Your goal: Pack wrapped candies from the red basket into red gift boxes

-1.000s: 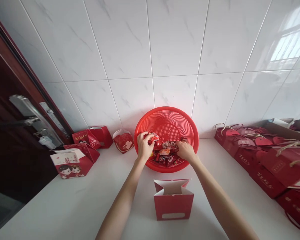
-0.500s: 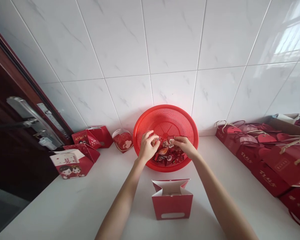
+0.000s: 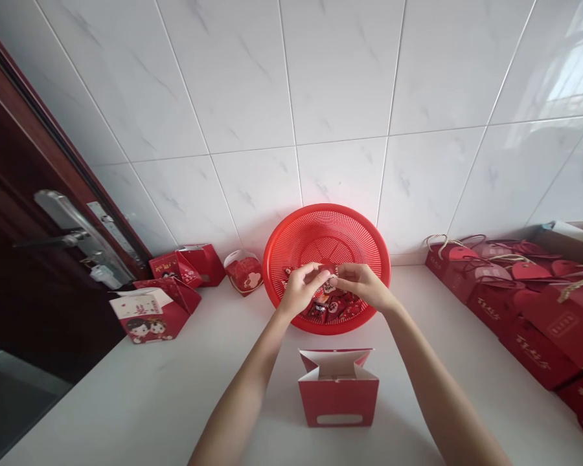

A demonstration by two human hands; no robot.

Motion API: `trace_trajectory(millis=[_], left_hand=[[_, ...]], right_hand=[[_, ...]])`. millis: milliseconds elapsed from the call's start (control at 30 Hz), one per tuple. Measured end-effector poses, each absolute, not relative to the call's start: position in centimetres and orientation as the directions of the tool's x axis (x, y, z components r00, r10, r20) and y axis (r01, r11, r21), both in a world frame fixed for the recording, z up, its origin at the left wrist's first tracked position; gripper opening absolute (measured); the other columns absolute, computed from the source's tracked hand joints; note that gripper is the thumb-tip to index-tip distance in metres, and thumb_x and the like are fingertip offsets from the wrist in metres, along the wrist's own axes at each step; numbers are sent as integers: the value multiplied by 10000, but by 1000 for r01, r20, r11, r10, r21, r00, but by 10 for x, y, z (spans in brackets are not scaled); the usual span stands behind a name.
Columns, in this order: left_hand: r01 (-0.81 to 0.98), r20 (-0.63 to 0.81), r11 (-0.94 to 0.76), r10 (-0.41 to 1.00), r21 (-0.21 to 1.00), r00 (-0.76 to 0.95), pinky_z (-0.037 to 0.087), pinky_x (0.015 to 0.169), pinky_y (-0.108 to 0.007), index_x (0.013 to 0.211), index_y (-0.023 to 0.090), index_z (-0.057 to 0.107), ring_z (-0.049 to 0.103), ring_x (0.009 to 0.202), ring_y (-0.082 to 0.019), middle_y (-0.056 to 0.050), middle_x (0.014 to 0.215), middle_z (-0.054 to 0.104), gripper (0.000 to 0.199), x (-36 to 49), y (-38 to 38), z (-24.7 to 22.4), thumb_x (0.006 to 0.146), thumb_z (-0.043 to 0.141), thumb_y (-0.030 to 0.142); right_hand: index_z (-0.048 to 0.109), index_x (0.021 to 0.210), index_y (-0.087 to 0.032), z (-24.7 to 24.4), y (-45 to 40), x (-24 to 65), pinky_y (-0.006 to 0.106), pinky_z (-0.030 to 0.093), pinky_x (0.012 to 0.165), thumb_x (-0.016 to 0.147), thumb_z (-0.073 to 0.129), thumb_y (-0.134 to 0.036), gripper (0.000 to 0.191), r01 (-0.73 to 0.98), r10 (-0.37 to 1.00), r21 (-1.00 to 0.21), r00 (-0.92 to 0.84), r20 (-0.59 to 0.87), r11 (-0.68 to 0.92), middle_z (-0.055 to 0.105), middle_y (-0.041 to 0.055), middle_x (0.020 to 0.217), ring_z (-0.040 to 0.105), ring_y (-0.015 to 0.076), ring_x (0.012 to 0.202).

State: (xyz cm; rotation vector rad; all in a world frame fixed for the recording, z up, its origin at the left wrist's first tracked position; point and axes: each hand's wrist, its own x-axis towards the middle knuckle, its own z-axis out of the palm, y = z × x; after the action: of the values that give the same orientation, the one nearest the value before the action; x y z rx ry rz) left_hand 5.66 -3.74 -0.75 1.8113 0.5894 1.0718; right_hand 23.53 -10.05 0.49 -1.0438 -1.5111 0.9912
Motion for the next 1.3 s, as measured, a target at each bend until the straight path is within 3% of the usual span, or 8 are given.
trace_trajectory(millis=[100,167,233,333,533,933,1133,1300], left_hand=[[-8,461,-503,785,864,415,493,678,-252,798,179,649,634,730,-163,-4,751,676,317,50,-36,-1,846,687,490],[23,454,-500,805,866,383,460,630,-240,753,180,622,595,668,-145,12,694,639,321,43,-35,1,827,699,482],[46,447,-496,815,867,367,442,618,-238,731,178,619,576,648,-138,17,673,620,317,38,-33,3,810,709,472],[53,448,-492,828,869,338,435,611,-241,711,178,627,562,633,-136,22,649,602,320,32,-31,5,774,729,475],[-37,426,-435,857,900,290,483,636,-265,684,186,634,599,648,-158,8,654,635,367,30,-29,8,703,765,528],[-51,393,-394,880,918,267,467,669,-266,665,186,641,561,655,-148,17,646,608,334,29,-33,12,687,770,494],[-47,393,-396,879,917,268,459,674,-268,676,187,656,567,666,-151,17,657,623,293,28,-30,11,688,764,460],[-45,382,-385,884,922,268,480,708,-279,692,188,666,604,706,-167,5,698,667,290,28,-30,11,674,771,458]], right_hand=[[682,939,-179,2,-97,237,343,523,786,797,726,-558,407,182,947,-931,-119,299,317,729,59,929,682,224,872],[688,976,-190,-1,-95,241,358,521,833,811,718,-514,366,387,957,-875,-119,264,290,737,70,980,683,241,930],[698,982,-204,-5,-94,245,349,515,828,777,759,-425,307,592,974,-773,-142,179,228,740,62,992,679,251,944],[720,949,-217,-12,-93,246,317,504,734,685,812,-264,284,727,980,-664,-195,44,174,745,45,953,677,254,885],[741,969,-218,-18,-91,235,277,470,648,656,758,-84,341,816,978,-557,-206,-31,154,743,33,846,676,234,773],[700,1075,-207,4,-101,247,269,506,798,895,559,-84,259,820,988,-552,-139,69,153,758,68,1067,697,220,997],[695,979,-198,3,-101,238,271,470,736,764,711,-98,237,866,987,-486,-156,-36,119,736,52,1003,673,237,947],[696,961,-192,-3,-103,243,260,416,607,568,777,-16,439,907,981,-420,-120,-152,46,692,79,954,637,280,917]])
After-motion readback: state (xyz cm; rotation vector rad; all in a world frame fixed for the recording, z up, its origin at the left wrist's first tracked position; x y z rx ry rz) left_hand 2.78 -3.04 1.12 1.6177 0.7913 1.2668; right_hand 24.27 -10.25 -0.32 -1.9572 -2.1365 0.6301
